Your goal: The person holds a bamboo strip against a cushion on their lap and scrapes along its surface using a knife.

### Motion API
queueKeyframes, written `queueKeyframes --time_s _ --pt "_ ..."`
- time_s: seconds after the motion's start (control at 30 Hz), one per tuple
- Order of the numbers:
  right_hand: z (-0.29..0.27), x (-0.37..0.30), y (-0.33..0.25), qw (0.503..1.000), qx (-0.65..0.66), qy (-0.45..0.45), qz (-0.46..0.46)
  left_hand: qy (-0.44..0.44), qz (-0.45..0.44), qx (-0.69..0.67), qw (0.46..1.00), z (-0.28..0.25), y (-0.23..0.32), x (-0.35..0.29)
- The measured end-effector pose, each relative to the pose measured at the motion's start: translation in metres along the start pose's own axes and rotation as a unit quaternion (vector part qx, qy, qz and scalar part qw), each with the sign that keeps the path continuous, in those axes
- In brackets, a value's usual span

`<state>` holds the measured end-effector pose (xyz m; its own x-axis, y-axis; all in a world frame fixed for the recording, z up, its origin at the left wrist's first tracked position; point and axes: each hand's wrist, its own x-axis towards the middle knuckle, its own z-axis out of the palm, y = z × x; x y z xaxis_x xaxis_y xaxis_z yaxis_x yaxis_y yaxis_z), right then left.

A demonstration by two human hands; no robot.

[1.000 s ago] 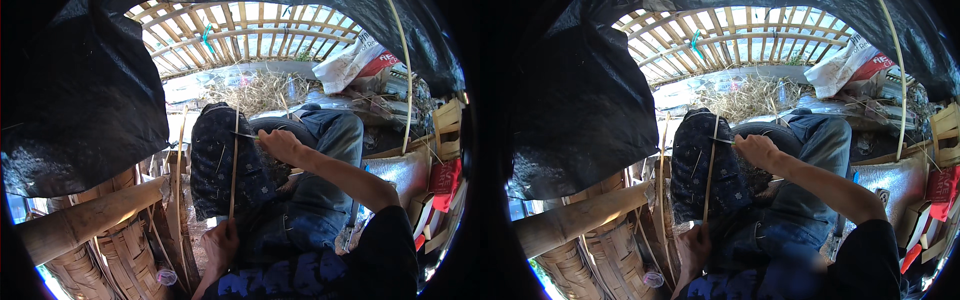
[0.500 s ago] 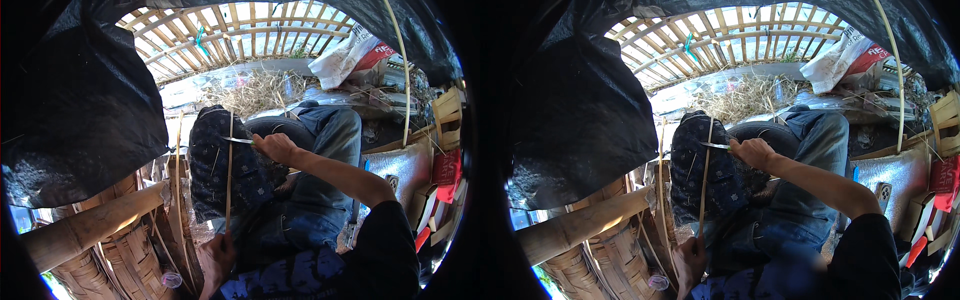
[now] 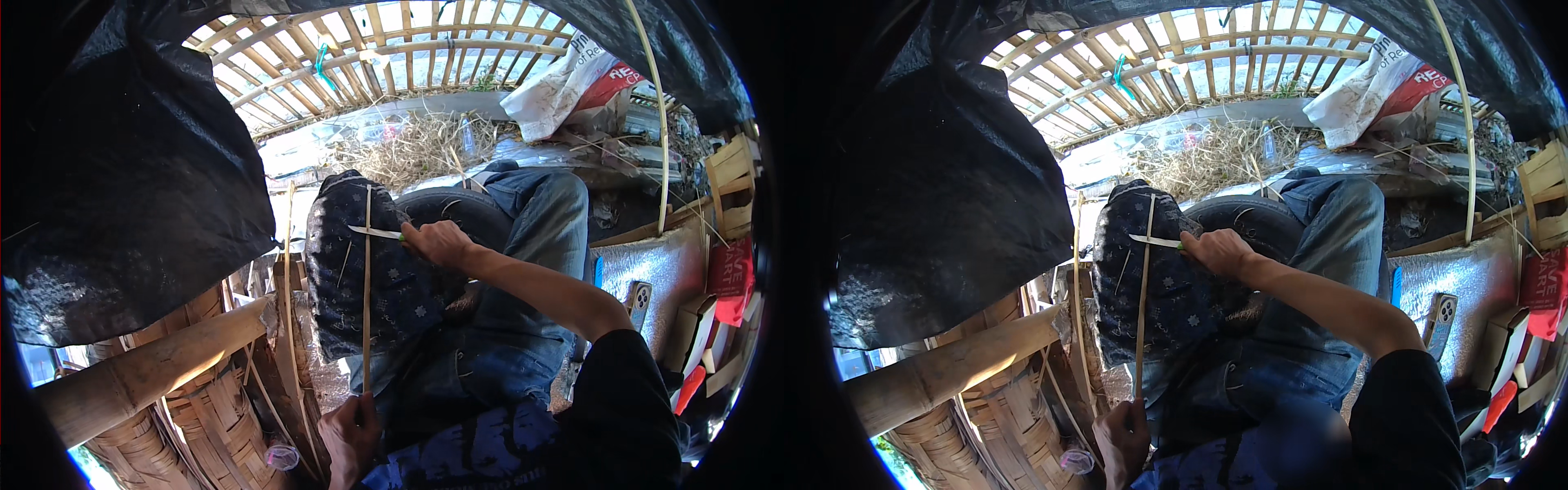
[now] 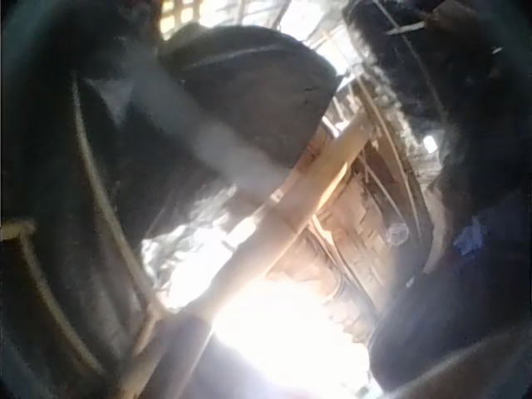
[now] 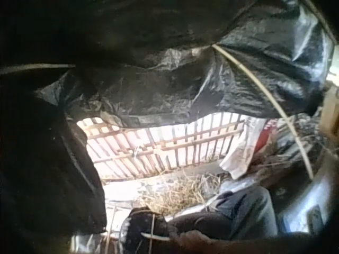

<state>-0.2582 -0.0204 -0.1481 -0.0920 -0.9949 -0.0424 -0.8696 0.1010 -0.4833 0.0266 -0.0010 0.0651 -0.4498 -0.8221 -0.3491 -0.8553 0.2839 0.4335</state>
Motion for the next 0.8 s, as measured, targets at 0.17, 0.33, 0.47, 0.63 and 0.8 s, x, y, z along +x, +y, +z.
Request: queueKeyframes --time_s 0.17,0.33,0.47,0.63,0.8 --pt "-0.007 0.009 -0.001 0.994 -0.064 -0.055 0.066 -0.008 -0.007 0.000 1.000 -0.003 0.004 -0.008" --pt "0.005 0.021 0.058 0.992 -0.013 0.022 0.124 -0.033 -0.109 -0.050 0.992 -0.011 -0.007 -0.033" --pt "-0.022 0.020 0.053 0.964 0.049 0.044 0.259 -0.050 -0.079 -0.044 0.995 0.001 -0.023 -0.010" --pt "-0.052 0.016 0.014 0.970 0.114 0.161 0.140 -0.065 -0.083 -0.109 0.988 0.021 -0.028 0.020" --pt "-0.057 0.005 -0.014 0.994 0.030 0.080 0.067 -0.047 -0.062 -0.099 0.992 0.025 -0.023 0.022"
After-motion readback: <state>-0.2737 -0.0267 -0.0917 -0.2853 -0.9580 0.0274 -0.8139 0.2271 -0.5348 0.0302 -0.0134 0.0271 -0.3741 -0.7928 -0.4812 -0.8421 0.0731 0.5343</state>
